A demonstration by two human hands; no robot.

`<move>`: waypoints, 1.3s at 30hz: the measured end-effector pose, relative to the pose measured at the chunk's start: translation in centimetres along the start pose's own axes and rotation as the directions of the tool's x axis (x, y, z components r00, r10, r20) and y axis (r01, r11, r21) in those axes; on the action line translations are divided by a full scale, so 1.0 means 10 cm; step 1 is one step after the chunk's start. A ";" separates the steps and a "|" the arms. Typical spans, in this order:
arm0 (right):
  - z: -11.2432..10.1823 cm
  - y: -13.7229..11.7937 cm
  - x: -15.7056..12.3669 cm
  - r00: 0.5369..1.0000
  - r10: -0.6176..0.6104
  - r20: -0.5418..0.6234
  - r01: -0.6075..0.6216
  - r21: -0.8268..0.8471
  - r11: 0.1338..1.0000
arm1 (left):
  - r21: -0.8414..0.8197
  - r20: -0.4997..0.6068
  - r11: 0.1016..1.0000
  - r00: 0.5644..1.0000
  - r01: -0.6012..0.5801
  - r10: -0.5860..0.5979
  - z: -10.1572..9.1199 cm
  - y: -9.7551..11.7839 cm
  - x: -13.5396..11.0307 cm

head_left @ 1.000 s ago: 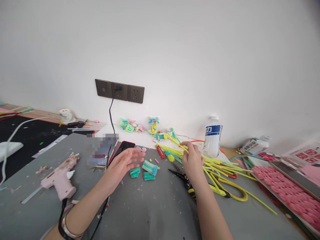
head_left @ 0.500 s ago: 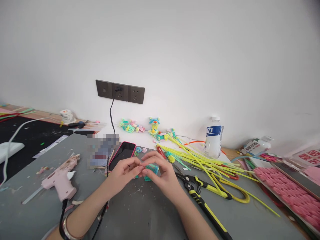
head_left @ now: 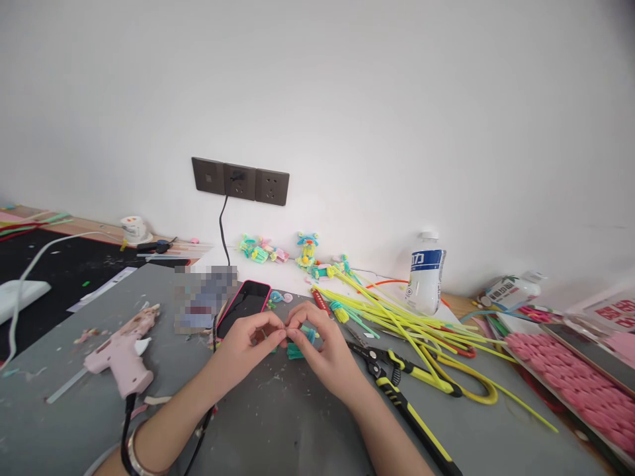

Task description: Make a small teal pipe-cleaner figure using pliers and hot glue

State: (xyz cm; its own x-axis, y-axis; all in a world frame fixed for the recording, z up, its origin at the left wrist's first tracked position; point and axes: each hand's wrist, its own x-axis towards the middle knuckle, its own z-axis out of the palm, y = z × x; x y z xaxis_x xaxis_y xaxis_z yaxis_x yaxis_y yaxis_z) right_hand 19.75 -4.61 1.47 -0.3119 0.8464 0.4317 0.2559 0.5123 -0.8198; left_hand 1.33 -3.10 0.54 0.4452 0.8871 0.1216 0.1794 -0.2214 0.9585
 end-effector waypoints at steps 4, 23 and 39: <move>0.00 0.01 -0.01 0.999 -0.002 0.045 0.002 0.011 1.000 | 0.027 0.012 1.000 1.000 -0.007 0.007 0.00 0.00 0.00; -0.57 0.29 0.03 0.984 0.133 -0.116 -0.166 -0.348 0.923 | 0.048 -0.004 0.999 1.000 0.017 -0.016 0.00 0.03 -0.02; -0.78 0.56 -0.09 0.751 0.290 -0.593 -0.633 -0.523 0.570 | 0.341 -0.168 0.940 0.984 0.003 0.058 -0.03 0.01 0.03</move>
State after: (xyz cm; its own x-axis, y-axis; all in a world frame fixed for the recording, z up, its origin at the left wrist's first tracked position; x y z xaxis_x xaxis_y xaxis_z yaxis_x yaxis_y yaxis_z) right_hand 28.60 -1.34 -0.57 0.3828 0.8702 0.3101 0.8221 -0.1678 -0.5440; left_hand 1.17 -2.76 0.74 0.3010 0.9282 0.2188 0.4689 -0.3438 0.8136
